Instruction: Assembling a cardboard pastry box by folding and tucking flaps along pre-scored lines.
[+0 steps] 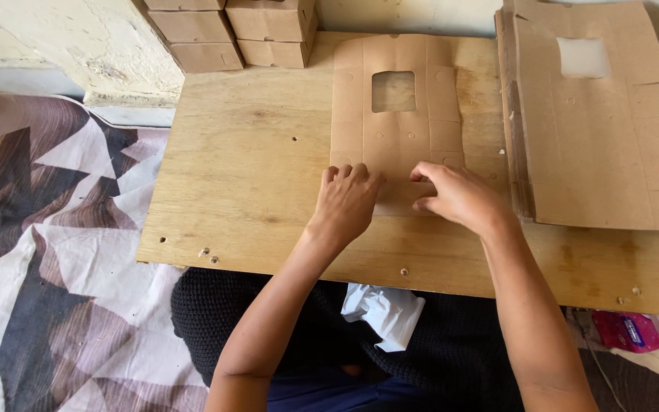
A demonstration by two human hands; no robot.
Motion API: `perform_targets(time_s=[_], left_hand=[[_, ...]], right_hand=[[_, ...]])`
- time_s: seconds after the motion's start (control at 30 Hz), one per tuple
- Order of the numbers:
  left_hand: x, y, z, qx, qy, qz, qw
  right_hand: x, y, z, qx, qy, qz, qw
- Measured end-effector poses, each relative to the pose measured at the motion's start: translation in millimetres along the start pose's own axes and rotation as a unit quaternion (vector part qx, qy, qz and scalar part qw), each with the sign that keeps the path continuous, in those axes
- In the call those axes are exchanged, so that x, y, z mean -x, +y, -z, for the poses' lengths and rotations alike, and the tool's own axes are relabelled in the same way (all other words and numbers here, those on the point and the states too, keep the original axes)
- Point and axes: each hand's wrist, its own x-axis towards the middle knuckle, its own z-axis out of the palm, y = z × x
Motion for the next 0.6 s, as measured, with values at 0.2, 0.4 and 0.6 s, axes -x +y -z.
perform_targets(time_s=[0.2, 0.4, 0.6], left_hand=[[25.6, 25.9, 8.6, 0.006, 0.162, 0.0, 0.987], [53.9, 64.2, -15.9, 0.025, 0.218, 0.014, 0.975], [68.6, 71.5, -8.1, 0.038, 0.243, 0.015, 0.969]], right_hand=[[-3.5, 18.2, -10.5, 0.004, 0.041, 0.026, 0.999], [-9.3, 41.5, -43.9, 0.195, 0.178, 0.051, 0.963], [-7.1, 48.2, -117.3, 0.17, 0.234, 0.135, 0.948]])
